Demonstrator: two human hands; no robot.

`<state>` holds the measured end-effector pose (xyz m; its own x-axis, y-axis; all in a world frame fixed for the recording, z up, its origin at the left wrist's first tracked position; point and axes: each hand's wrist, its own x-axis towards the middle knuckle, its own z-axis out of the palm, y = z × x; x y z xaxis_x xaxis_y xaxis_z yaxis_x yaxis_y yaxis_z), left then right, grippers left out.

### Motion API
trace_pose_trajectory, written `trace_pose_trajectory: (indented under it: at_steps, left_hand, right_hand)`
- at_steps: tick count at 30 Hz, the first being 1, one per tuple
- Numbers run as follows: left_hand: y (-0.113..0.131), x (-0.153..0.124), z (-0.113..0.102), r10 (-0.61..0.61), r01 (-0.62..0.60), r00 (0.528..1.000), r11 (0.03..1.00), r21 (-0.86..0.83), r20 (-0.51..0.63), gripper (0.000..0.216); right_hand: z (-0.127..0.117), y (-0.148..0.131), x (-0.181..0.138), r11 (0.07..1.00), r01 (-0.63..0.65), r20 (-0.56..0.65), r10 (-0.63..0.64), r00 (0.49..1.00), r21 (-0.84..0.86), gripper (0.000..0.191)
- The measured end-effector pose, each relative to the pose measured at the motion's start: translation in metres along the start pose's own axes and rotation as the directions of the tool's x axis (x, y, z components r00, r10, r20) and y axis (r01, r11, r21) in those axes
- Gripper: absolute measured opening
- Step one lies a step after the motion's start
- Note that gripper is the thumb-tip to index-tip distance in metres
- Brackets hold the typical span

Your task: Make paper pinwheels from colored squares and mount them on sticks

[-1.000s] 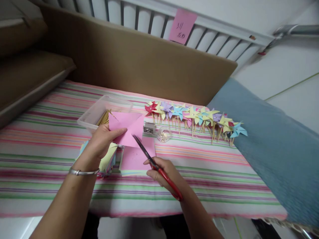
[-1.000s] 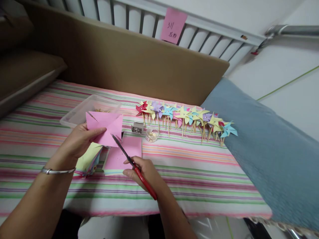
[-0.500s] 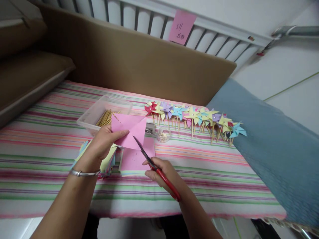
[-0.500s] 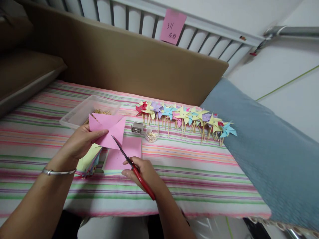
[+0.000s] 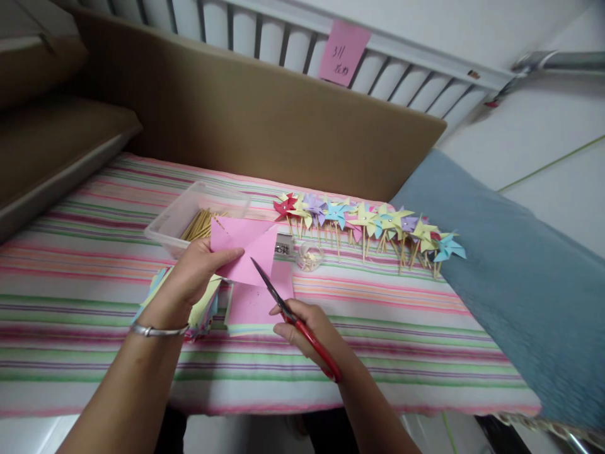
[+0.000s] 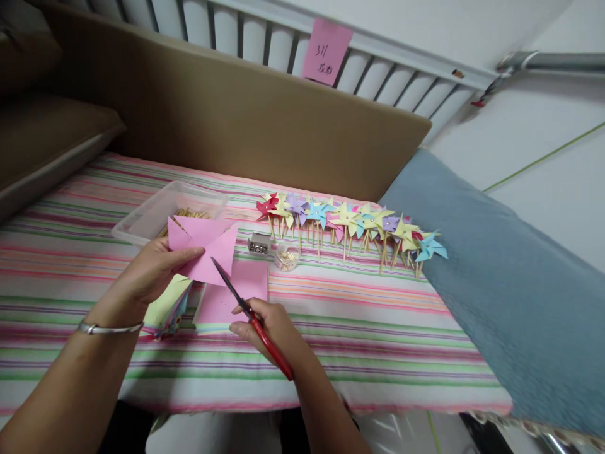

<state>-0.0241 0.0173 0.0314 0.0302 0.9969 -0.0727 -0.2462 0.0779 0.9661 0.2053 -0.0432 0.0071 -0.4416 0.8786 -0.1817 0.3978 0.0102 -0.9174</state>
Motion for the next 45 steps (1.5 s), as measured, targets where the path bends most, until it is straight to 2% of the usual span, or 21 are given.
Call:
trace_pose_trajectory:
  at_steps: [32,41,45]
  left_hand:
    - [0.0047,-0.0022,0.002,-0.028,0.029,0.999,0.999,0.029,-0.039,0.032]
    - [0.0018,0.0001,-0.0012,-0.024,0.027,0.998,0.998,0.058,-0.053,0.029]
    - [0.0031,-0.001,-0.0007,-0.018,0.025,0.996,0.996,0.086,-0.084,0.031]
  right_hand:
    - [0.0027,-0.0034,-0.0003,0.999,0.022,-0.023,-0.024,0.999,-0.048,0.028]
    - [0.0023,0.0046,0.0009,0.975,0.077,-0.04,-0.087,0.995,-0.209,0.024]
    - [0.0005,0.0062,-0.0016,0.961,0.08,0.001,-0.083,0.997,-0.265,0.031]
